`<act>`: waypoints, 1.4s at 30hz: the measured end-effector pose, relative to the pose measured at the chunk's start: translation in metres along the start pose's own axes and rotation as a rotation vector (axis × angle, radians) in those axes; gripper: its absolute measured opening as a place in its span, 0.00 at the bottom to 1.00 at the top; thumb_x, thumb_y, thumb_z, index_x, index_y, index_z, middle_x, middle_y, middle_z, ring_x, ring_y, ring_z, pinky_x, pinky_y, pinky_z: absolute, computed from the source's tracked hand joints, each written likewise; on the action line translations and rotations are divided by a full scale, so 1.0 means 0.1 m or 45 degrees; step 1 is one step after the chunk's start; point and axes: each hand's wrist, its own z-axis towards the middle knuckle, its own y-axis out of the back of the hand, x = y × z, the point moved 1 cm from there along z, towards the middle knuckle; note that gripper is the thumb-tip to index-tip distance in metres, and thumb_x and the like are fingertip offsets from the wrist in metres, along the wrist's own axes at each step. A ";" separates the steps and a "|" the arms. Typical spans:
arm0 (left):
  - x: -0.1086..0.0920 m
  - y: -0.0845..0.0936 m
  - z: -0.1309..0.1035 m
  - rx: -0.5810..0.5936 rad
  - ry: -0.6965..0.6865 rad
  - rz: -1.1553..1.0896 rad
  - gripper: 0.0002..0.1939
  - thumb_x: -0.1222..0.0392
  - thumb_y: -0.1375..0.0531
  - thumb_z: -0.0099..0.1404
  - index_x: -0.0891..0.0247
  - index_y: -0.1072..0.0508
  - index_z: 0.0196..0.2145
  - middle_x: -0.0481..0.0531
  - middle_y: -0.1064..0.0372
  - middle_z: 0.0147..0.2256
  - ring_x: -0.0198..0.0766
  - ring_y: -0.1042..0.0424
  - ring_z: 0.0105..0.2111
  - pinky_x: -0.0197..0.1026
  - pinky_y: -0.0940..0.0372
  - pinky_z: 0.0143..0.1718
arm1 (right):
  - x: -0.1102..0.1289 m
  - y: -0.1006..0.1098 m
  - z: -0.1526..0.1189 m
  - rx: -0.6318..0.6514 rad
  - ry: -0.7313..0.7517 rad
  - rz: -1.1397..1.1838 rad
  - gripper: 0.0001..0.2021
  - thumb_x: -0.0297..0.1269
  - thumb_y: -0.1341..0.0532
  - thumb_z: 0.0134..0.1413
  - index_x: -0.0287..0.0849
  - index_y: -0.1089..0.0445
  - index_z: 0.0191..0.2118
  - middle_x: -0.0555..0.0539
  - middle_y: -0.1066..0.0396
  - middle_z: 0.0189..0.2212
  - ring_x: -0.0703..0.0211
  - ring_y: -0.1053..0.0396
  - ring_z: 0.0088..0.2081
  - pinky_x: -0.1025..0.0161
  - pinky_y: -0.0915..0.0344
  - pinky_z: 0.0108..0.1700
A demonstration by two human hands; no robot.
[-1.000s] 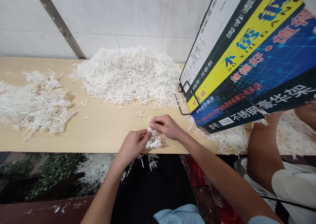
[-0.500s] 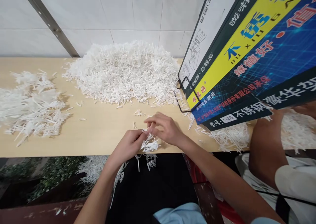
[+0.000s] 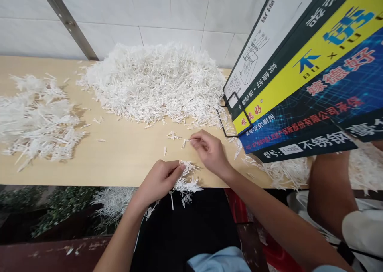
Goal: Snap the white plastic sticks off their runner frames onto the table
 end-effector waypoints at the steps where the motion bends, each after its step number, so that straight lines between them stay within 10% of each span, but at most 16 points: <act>1: 0.01 -0.01 0.00 -0.031 0.024 -0.029 0.25 0.46 0.49 0.74 0.61 0.46 0.23 0.41 0.53 0.20 0.30 0.52 0.22 0.37 0.56 0.25 | 0.04 -0.01 -0.01 0.076 0.069 -0.071 0.11 0.45 0.38 0.69 0.44 0.25 0.46 0.43 0.25 0.43 0.56 0.30 0.39 0.61 0.32 0.40; 4: 0.02 -0.03 0.02 -0.057 0.046 -0.061 0.25 0.44 0.48 0.74 0.60 0.45 0.23 0.42 0.52 0.20 0.30 0.51 0.22 0.37 0.56 0.24 | 0.13 -0.03 -0.02 0.310 0.171 -0.081 0.16 0.47 0.43 0.73 0.45 0.25 0.55 0.42 0.25 0.49 0.53 0.28 0.46 0.58 0.31 0.48; 8: 0.00 -0.04 0.04 -0.045 0.031 -0.035 0.23 0.45 0.50 0.75 0.61 0.39 0.25 0.41 0.50 0.19 0.31 0.50 0.21 0.38 0.55 0.24 | 0.07 -0.04 -0.04 0.588 0.144 -0.083 0.11 0.46 0.34 0.66 0.45 0.20 0.42 0.47 0.22 0.35 0.56 0.26 0.38 0.60 0.32 0.43; 12: -0.02 -0.03 0.04 -0.013 -0.005 0.043 0.22 0.47 0.49 0.74 0.60 0.40 0.24 0.42 0.51 0.18 0.31 0.49 0.20 0.38 0.56 0.25 | -0.04 -0.04 -0.02 0.460 -0.043 -0.007 0.11 0.42 0.33 0.64 0.42 0.22 0.31 0.48 0.24 0.27 0.59 0.29 0.29 0.63 0.36 0.32; 17: 0.00 -0.03 0.01 0.033 -0.029 0.074 0.24 0.48 0.48 0.74 0.60 0.45 0.22 0.42 0.51 0.18 0.30 0.49 0.20 0.38 0.55 0.25 | -0.09 0.03 0.02 -0.107 -0.161 0.276 0.19 0.50 0.42 0.71 0.43 0.30 0.31 0.49 0.32 0.27 0.63 0.39 0.24 0.65 0.43 0.26; 23: 0.07 -0.08 0.02 -0.167 0.043 -0.032 0.25 0.45 0.49 0.74 0.60 0.44 0.23 0.41 0.52 0.18 0.30 0.51 0.20 0.37 0.56 0.24 | 0.09 -0.02 -0.01 0.357 0.045 -0.116 0.17 0.48 0.45 0.74 0.46 0.27 0.57 0.43 0.24 0.46 0.54 0.27 0.46 0.60 0.33 0.44; 27: 0.07 -0.12 0.04 -0.204 0.032 0.022 0.23 0.46 0.48 0.74 0.61 0.40 0.24 0.41 0.51 0.18 0.30 0.51 0.19 0.38 0.57 0.24 | 0.10 -0.05 -0.03 0.578 0.202 -0.230 0.12 0.45 0.37 0.69 0.44 0.22 0.38 0.46 0.21 0.35 0.55 0.26 0.37 0.60 0.34 0.43; 36: -0.02 -0.13 0.07 -0.138 -0.023 0.119 0.24 0.48 0.48 0.73 0.61 0.46 0.21 0.42 0.54 0.17 0.29 0.51 0.19 0.38 0.57 0.24 | -0.07 0.04 -0.02 -0.178 -0.158 0.155 0.18 0.45 0.42 0.71 0.42 0.28 0.31 0.48 0.30 0.25 0.60 0.34 0.26 0.64 0.39 0.27; 42: 0.03 -0.15 0.08 -0.287 0.018 0.052 0.24 0.46 0.48 0.74 0.60 0.45 0.23 0.41 0.52 0.18 0.29 0.51 0.19 0.37 0.56 0.24 | 0.10 -0.02 -0.01 0.238 0.060 -0.091 0.16 0.42 0.41 0.71 0.46 0.27 0.58 0.42 0.25 0.52 0.54 0.27 0.44 0.61 0.31 0.42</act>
